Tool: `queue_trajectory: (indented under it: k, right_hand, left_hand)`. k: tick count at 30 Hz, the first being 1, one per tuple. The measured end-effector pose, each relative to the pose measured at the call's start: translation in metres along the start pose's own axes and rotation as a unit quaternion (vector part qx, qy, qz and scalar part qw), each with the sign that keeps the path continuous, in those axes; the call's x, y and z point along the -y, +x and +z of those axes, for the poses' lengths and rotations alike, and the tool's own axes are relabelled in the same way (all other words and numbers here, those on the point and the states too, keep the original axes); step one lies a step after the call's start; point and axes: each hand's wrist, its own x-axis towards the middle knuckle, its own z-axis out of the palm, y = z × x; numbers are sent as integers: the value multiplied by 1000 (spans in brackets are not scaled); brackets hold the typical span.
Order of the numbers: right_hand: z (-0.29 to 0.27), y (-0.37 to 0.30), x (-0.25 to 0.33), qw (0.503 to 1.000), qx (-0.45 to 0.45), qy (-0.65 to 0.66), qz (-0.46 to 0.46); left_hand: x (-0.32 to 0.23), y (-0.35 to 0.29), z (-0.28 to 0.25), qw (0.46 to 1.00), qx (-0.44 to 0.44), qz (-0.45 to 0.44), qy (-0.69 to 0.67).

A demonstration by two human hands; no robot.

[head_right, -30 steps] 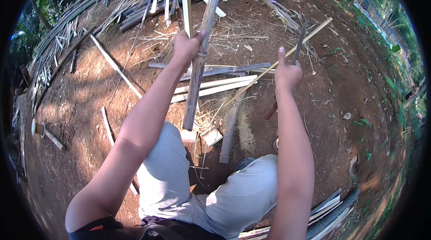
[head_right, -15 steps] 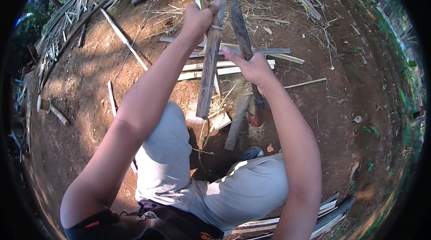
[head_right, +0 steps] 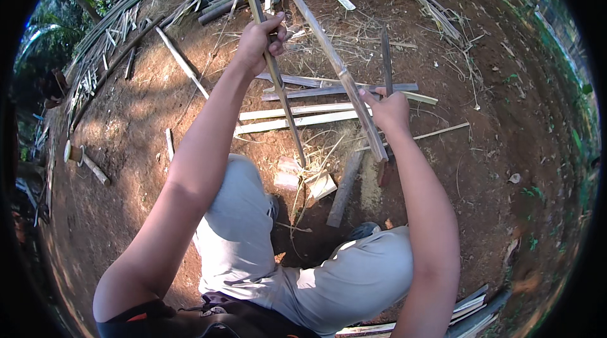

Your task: The person sits on the ground in a wooded area and uses a large machete to split long bamboo poles into thin strips. They repeatedly position the bamboo on a wooden block and strike it with the machete to separate the material, accumulating a pile of finished strips.

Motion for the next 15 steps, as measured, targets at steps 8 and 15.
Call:
queue_trajectory:
  k: [8, 15]
  right_hand:
    - [8, -30, 13, 985, 169, 3, -25]
    - [22, -76, 59, 947, 297, 42, -117]
  left_hand:
    - [-16, -10, 0, 945, 202, -12, -256]
    - [-20, -7, -11, 925, 196, 37, -322]
